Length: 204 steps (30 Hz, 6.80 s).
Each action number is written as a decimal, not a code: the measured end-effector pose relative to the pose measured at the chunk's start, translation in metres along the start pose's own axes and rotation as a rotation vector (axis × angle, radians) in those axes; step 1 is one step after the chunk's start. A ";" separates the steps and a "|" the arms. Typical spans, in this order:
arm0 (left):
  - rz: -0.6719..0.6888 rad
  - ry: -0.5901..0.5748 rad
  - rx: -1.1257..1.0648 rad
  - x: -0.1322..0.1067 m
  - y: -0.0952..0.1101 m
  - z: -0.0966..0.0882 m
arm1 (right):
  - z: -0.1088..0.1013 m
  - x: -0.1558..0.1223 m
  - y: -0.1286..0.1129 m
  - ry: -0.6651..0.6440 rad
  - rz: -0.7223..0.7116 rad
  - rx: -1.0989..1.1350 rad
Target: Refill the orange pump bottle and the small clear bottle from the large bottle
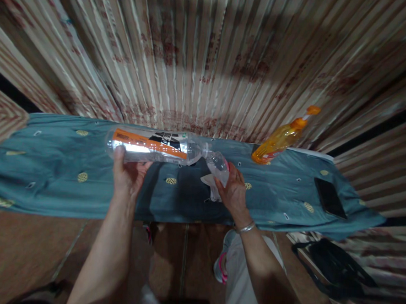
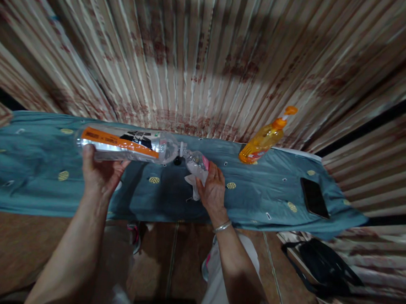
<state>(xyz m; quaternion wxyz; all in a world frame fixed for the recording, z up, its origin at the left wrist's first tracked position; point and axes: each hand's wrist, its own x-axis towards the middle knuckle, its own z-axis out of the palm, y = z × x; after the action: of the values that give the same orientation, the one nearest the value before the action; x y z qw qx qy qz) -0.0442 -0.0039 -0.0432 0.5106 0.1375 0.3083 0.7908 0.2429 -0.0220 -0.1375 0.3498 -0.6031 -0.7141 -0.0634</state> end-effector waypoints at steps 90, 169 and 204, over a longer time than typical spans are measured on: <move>0.028 -0.048 0.080 0.000 0.000 -0.004 | -0.001 0.000 -0.001 -0.007 0.012 0.026; 0.090 -0.088 0.161 0.003 -0.001 -0.009 | -0.001 0.000 0.000 -0.001 0.002 -0.001; 0.059 -0.099 0.181 0.002 0.001 -0.009 | 0.000 0.000 0.000 -0.011 0.003 0.011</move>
<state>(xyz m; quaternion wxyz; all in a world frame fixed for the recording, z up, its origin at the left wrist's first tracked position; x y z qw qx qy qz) -0.0507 -0.0052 -0.0500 0.4869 0.2311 0.3489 0.7667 0.2427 -0.0221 -0.1375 0.3489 -0.6028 -0.7154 -0.0556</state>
